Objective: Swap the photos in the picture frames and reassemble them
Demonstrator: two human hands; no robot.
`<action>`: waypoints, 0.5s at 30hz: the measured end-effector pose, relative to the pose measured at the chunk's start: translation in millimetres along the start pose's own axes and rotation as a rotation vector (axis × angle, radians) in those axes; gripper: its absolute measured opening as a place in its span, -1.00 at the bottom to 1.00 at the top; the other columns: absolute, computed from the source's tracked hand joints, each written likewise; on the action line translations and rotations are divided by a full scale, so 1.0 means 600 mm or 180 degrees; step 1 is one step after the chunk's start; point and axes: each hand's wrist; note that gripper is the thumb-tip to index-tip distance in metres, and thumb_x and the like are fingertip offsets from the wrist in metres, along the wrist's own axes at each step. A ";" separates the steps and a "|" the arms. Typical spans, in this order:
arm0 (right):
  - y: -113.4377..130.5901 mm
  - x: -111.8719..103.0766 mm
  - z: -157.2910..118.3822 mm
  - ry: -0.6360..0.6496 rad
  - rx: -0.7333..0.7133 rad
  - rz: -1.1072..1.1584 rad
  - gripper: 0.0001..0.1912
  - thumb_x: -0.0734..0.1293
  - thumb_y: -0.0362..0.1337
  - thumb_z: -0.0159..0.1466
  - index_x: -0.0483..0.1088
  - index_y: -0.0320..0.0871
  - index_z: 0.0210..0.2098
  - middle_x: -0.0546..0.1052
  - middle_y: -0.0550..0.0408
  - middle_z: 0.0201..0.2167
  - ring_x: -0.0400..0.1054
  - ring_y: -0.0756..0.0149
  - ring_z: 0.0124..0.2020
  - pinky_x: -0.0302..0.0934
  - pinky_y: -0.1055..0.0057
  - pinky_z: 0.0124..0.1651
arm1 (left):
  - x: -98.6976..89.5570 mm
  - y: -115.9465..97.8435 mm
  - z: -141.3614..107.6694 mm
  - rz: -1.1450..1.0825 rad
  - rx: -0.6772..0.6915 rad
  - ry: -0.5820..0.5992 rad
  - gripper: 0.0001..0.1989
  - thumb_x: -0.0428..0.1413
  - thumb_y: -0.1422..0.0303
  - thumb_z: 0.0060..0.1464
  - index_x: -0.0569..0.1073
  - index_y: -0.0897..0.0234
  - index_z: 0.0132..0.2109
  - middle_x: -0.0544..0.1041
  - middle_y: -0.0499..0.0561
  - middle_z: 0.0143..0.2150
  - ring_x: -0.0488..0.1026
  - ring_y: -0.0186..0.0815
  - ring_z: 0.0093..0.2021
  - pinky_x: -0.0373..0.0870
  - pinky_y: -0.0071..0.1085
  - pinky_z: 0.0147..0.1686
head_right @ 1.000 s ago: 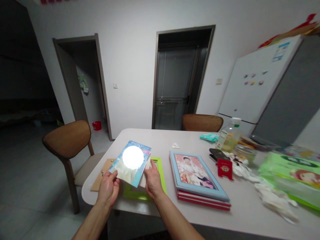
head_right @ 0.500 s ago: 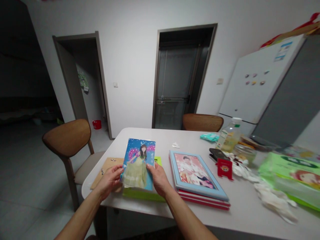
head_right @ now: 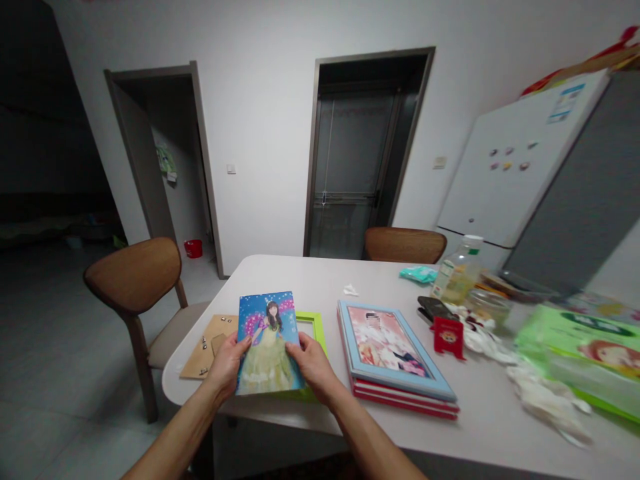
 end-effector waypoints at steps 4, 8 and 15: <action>0.004 -0.001 0.000 -0.0064 0.0025 0.0298 -0.68 0.31 -0.19 -0.03 0.32 -0.19 -0.29 0.50 0.11 -0.46 0.37 0.29 -0.47 0.23 0.37 -0.36 | 0.006 0.007 0.005 0.0048 -0.0061 0.0053 -0.63 0.22 0.30 -0.29 0.41 0.39 -0.27 0.53 0.04 -0.45 0.47 -0.19 -0.37 0.36 -0.31 -0.34; -0.001 0.002 0.002 -0.0442 -0.0150 0.0214 -0.73 0.31 -0.19 -0.05 0.32 -0.19 -0.36 0.50 0.10 -0.48 0.37 0.26 -0.46 0.23 0.37 -0.37 | 0.002 0.009 -0.002 0.0088 -0.0177 0.0162 -0.67 0.20 0.30 -0.26 0.43 0.39 -0.29 0.53 0.07 -0.42 0.46 -0.19 -0.34 0.35 -0.32 -0.31; 0.027 0.009 -0.003 -0.0360 -0.0093 0.0542 -0.62 0.24 -0.03 0.01 0.35 -0.20 -0.32 0.50 0.01 -0.44 0.38 0.19 -0.36 0.25 0.32 -0.32 | 0.006 -0.006 -0.017 0.0025 -0.0311 0.0301 -0.66 0.20 0.31 -0.25 0.41 0.33 -0.25 0.53 0.04 -0.41 0.47 -0.19 -0.33 0.36 -0.31 -0.31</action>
Point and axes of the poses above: each hand's wrist, its own z-axis towards the middle knuckle, its own x-axis out of the palm, y = z × x
